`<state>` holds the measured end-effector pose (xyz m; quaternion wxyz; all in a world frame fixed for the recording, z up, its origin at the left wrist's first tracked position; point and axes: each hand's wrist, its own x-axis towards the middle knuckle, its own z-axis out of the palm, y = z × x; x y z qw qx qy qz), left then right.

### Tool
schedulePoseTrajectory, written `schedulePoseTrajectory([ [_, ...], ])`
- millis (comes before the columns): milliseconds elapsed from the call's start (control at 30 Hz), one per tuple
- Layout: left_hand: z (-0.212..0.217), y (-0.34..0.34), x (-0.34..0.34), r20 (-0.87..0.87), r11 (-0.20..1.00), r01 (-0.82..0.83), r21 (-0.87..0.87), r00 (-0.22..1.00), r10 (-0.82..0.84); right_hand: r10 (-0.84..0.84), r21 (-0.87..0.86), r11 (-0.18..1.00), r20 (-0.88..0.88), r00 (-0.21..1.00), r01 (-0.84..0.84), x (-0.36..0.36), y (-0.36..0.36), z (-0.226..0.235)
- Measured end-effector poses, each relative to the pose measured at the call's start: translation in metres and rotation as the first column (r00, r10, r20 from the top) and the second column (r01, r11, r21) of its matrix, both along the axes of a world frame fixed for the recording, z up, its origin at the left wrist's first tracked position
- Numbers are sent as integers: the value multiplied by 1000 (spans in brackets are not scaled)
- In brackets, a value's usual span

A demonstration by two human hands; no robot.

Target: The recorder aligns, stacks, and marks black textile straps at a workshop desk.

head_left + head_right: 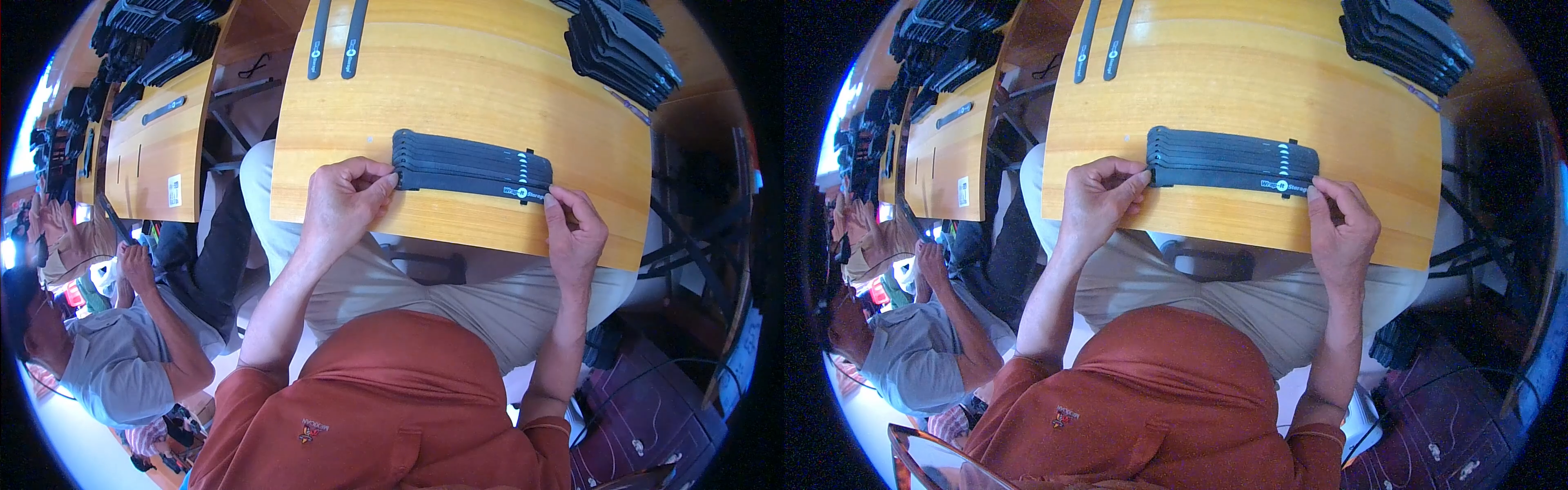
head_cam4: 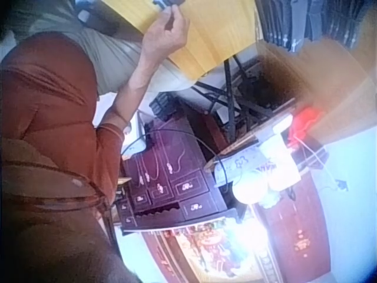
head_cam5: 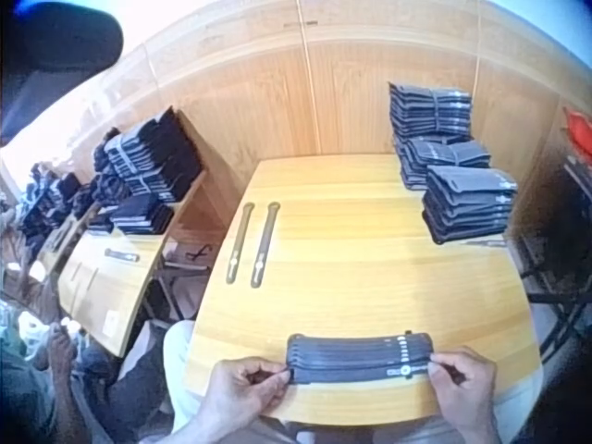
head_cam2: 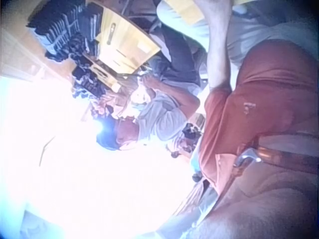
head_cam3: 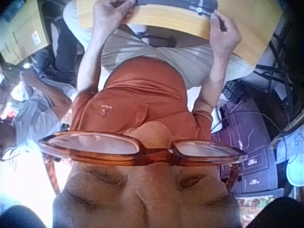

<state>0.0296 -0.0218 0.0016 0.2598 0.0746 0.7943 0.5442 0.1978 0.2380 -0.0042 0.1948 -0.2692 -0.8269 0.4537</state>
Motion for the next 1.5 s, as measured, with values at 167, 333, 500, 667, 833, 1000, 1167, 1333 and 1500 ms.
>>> schedulePoseTrajectory([
  [167,-1,-1,0,-20,1000,10,-16,1000,-10,23,43,999,-15,1000,-22,0,1,-1],
  [333,-1,-2,-1,0,999,33,-38,999,-33,28,55,998,-5,1000,-28,0,0,0],
  [500,-3,-3,-1,4,1000,28,-13,1000,-28,41,77,996,2,999,-41,-1,0,2],
  [667,0,-2,-1,-1,999,33,-16,999,-33,44,94,995,-13,999,-43,-1,1,0],
  [833,-1,-2,-2,9,999,39,-14,999,-38,47,77,996,-11,999,-46,0,2,-2],
  [1000,0,-1,-1,15,1000,18,-13,1000,-18,49,80,996,-14,999,-48,1,1,-2],
  [1167,-2,-2,-1,13,999,27,-21,1000,-26,54,86,995,-25,998,-51,1,2,-3],
  [1333,-3,-1,-1,19,1000,13,-14,1000,-12,46,73,996,-36,998,-43,2,0,-2],
  [1500,5,2,-1,36,1000,-19,-20,999,20,55,88,995,-91,994,-47,-1,-1,-7],
])
